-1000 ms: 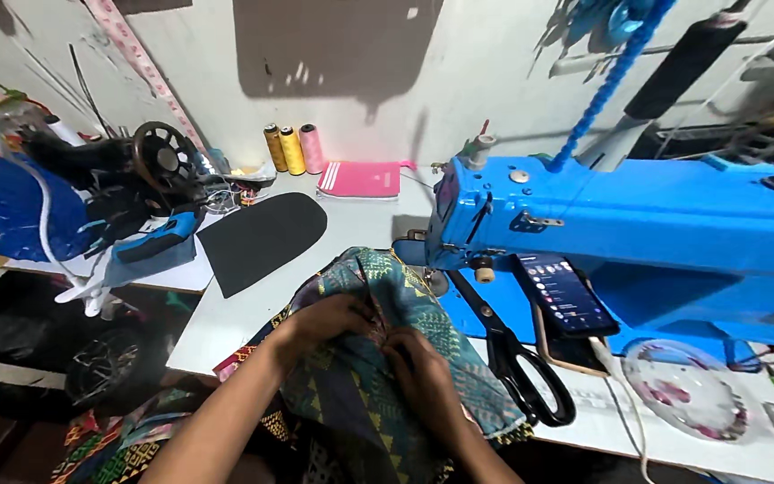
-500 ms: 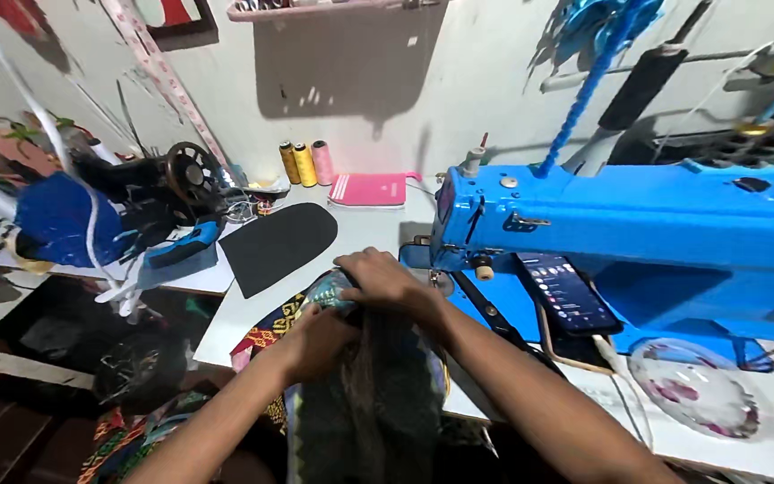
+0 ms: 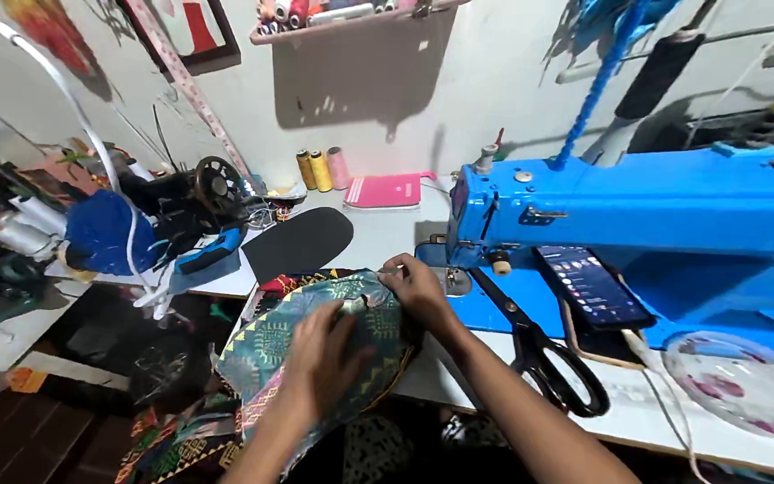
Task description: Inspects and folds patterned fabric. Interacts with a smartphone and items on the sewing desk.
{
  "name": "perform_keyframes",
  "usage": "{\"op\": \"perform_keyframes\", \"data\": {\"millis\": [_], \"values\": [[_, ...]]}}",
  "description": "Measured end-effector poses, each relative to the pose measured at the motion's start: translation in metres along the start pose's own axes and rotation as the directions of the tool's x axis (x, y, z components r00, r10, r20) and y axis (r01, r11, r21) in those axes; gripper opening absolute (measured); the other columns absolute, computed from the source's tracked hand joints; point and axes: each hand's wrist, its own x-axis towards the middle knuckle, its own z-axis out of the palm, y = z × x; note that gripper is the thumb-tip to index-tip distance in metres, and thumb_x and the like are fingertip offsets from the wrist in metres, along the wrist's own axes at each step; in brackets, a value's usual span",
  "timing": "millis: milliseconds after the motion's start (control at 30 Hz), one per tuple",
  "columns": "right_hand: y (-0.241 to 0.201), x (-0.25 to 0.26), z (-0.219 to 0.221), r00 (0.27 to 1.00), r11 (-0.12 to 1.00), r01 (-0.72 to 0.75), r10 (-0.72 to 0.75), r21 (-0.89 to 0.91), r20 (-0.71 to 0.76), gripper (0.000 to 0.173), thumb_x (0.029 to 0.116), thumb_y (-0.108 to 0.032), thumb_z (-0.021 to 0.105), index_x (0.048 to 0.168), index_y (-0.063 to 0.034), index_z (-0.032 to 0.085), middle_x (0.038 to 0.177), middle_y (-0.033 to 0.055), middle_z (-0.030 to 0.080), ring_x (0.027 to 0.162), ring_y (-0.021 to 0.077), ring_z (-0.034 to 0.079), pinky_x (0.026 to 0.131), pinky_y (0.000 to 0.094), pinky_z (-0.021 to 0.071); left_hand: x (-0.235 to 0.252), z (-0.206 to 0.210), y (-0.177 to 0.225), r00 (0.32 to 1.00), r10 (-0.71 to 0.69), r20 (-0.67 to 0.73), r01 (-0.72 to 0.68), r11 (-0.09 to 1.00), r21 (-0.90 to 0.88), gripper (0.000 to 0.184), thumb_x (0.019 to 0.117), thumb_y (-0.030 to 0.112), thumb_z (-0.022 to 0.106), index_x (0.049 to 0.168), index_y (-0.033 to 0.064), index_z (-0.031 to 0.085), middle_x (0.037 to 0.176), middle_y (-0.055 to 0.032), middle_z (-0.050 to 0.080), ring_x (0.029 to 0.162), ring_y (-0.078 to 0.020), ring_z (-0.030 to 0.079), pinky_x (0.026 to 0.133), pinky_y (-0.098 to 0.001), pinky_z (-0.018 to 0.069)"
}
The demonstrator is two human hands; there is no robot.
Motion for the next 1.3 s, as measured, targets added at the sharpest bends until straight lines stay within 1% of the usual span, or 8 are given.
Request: {"op": "perform_keyframes", "data": {"millis": [100, 233, 400, 700, 767, 933, 1100, 1300], "values": [[0.011, -0.003, 0.000, 1.000, 0.990, -0.004, 0.001, 0.141, 0.021, 0.033, 0.1022, -0.019, 0.062, 0.128, 0.0013, 0.059, 0.094, 0.0135, 0.065, 0.081, 0.0200, 0.062, 0.079, 0.0404, 0.0536, -0.036, 0.044, 0.031, 0.974, 0.011, -0.226, 0.024, 0.988, 0.150, 0.081, 0.0863, 0.075, 0.057, 0.140, 0.0146, 0.062, 0.149, -0.0269, 0.051, 0.135, -0.0462, 0.051, 0.103, -0.0634, 0.0448], [0.022, -0.004, 0.010, 0.998, 0.938, -0.056, 0.040, 0.342, 0.054, 0.028, 0.1000, -0.017, 0.065, 0.121, 0.0020, 0.062, 0.089, 0.0102, 0.065, 0.076, 0.0142, 0.063, 0.073, 0.0334, 0.0548, -0.060, 0.091, 0.030, 0.887, 0.215, -0.409, -0.080, 0.943, 0.323, 0.026, 0.1012, 0.025, 0.058, 0.119, 0.0184, 0.075, 0.132, -0.0079, 0.070, 0.129, -0.0331, 0.061, 0.106, -0.0512, 0.0466], [0.037, -0.013, 0.029, 1.000, 0.863, 0.006, -0.005, 0.505, -0.003, 0.018, 0.0986, -0.009, 0.064, 0.112, 0.0025, 0.064, 0.085, 0.0055, 0.068, 0.075, 0.0072, 0.065, 0.071, 0.0254, 0.0557, -0.065, 0.092, 0.035, 0.793, 0.409, -0.452, -0.386, 0.911, 0.146, 0.018, 0.1013, 0.011, 0.058, 0.109, 0.0053, 0.073, 0.112, -0.0102, 0.076, 0.106, -0.0184, 0.072, 0.094, -0.0294, 0.0562], [0.036, -0.019, 0.017, 0.935, 0.935, 0.351, -0.353, -0.051, -0.030, 0.030, 0.0956, -0.021, 0.069, 0.120, -0.0032, 0.068, 0.092, 0.0110, 0.072, 0.078, 0.0191, 0.067, 0.075, 0.0398, 0.0561, -0.072, 0.106, 0.027, 0.848, 0.405, -0.342, -0.418, 0.908, 0.038, 0.023, 0.1018, 0.021, 0.057, 0.108, 0.0092, 0.077, 0.111, -0.0072, 0.077, 0.104, -0.0151, 0.073, 0.093, -0.0275, 0.0558], [0.034, -0.024, 0.015, 0.900, 0.874, 0.386, -0.427, -0.294, -0.087, 0.029, 0.0973, -0.015, 0.064, 0.125, -0.0071, 0.070, 0.105, 0.0170, 0.073, 0.090, 0.0328, 0.072, 0.078, 0.0536, 0.0579, -0.073, 0.107, 0.029, 0.862, 0.360, -0.357, -0.399, 0.916, -0.039, 0.026, 0.1018, 0.026, 0.060, 0.106, 0.0087, 0.078, 0.109, -0.0078, 0.077, 0.103, -0.0149, 0.073, 0.092, -0.0278, 0.0574], [0.013, -0.048, 0.015, 0.661, 0.588, 0.672, -0.751, -0.450, 0.006, 0.017, 0.0935, -0.005, 0.064, 0.106, -0.0040, 0.075, 0.101, 0.0160, 0.071, 0.089, 0.0307, 0.072, 0.072, 0.0434, 0.0617, -0.069, 0.111, 0.032, 0.863, 0.325, -0.387, -0.388, 0.917, -0.096, 0.023, 0.0996, 0.027, 0.065, 0.099, 0.0097, 0.079, 0.104, -0.0051, 0.078, 0.094, -0.0131, 0.073, 0.087, -0.0262, 0.0579], [-0.016, -0.047, 0.001, 0.650, 0.629, 0.661, -0.208, -0.409, 0.730, 0.023, 0.1043, -0.011, 0.053, 0.114, 0.0028, 0.068, 0.120, 0.0237, 0.067, 0.108, 0.0434, 0.067, 0.087, 0.0610, 0.0533, -0.070, 0.110, 0.029, 0.861, 0.370, -0.349, -0.423, 0.902, -0.088, 0.018, 0.0985, 0.024, 0.064, 0.099, 0.0125, 0.078, 0.106, -0.0049, 0.076, 0.096, -0.0174, 0.071, 0.089, -0.0302, 0.0563], [-0.015, -0.043, -0.006, 0.711, 0.614, 0.615, -0.161, -0.494, 0.685, 0.025, 0.1035, -0.010, 0.055, 0.122, 0.0001, 0.068, 0.132, 0.0252, 0.059, 0.104, 0.0452, 0.066, 0.083, 0.0599, 0.0551, -0.065, 0.081, 0.046, 0.920, -0.053, -0.390, -0.023, 0.982, -0.188, 0.043, 0.0940, 0.040, 0.068, 0.111, 0.0018, 0.075, 0.111, -0.0182, 0.071, 0.093, -0.0206, 0.073, 0.079, -0.0306, 0.0609]]}}
